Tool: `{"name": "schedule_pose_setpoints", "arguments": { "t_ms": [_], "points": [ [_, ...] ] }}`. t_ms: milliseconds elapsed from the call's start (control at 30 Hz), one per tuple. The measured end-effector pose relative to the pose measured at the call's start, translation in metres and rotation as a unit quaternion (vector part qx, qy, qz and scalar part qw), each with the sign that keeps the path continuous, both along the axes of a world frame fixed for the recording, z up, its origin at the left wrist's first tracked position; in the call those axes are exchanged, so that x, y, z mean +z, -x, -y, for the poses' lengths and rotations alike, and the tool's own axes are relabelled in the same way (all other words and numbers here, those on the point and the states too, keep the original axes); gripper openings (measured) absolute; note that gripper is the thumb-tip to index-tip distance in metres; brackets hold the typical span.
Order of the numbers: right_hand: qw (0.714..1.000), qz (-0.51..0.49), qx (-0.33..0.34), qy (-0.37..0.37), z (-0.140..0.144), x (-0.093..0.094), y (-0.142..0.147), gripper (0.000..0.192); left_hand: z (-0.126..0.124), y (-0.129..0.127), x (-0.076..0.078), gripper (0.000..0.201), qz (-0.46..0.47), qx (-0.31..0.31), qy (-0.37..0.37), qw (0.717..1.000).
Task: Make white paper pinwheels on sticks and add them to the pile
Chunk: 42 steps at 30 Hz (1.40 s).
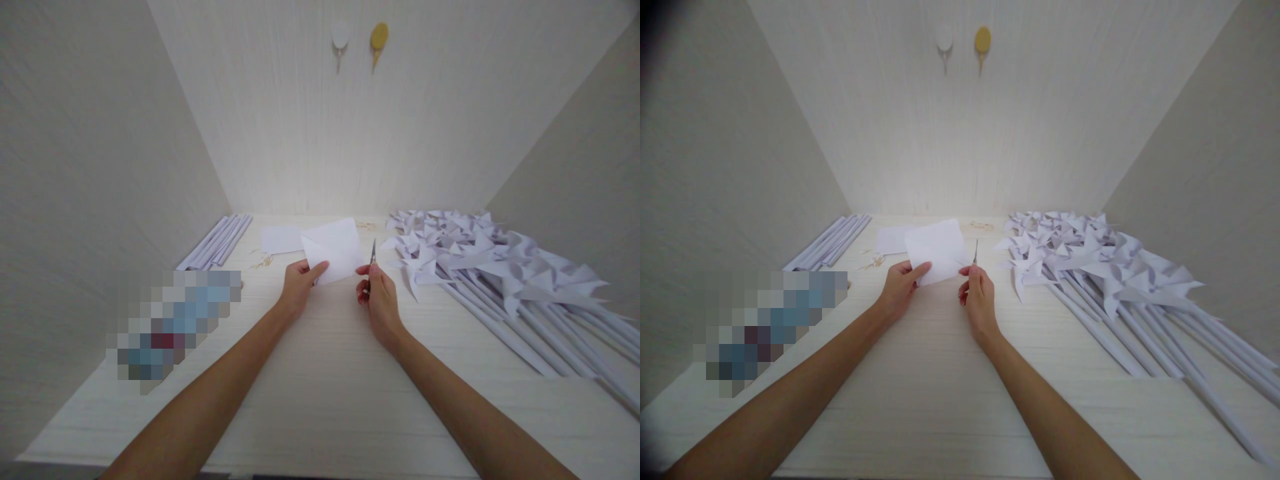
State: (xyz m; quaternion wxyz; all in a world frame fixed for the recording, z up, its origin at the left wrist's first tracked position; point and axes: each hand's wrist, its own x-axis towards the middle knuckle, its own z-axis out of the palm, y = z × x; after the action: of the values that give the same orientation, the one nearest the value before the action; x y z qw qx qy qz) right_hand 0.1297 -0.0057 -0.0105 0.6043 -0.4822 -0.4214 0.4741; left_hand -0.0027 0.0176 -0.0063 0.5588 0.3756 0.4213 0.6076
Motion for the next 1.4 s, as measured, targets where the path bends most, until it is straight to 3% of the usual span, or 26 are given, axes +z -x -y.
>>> {"name": "schedule_pose_setpoints", "arguments": {
  "t_ms": [133,267,467,700,900,1167,1400],
  "points": [
    [0.999,-0.018,-0.035,-0.017,-0.001,0.001,-0.003,0.041,0.007,-0.005,0.001,0.023,-0.026,-0.056,0.001,0.998],
    [0.999,-0.019,-0.028,-0.029,0.000,0.001,-0.003,0.040,0.012,-0.009,0.004,0.034,-0.028,-0.061,-0.023,0.997],
    [0.997,-0.019,-0.034,-0.069,-0.002,0.000,-0.001,0.032,0.010,-0.012,0.007,0.040,0.027,0.022,0.007,0.999],
    [0.996,0.056,0.054,-0.044,0.004,0.002,0.005,0.014,0.010,-0.014,0.008,0.039,0.088,0.081,0.016,0.993],
    [0.986,0.134,0.093,-0.008,0.008,0.009,0.009,0.014,0.010,-0.014,0.005,0.037,0.035,0.084,-0.006,0.996],
    [0.987,0.131,0.088,-0.013,0.006,0.006,0.008,0.020,0.007,-0.011,0.001,0.037,-0.039,0.105,-0.027,0.993],
    [0.988,0.122,0.092,-0.003,0.007,0.005,0.008,0.025,0.012,-0.012,0.007,0.026,-0.113,0.137,-0.048,0.983]
  ]
}}
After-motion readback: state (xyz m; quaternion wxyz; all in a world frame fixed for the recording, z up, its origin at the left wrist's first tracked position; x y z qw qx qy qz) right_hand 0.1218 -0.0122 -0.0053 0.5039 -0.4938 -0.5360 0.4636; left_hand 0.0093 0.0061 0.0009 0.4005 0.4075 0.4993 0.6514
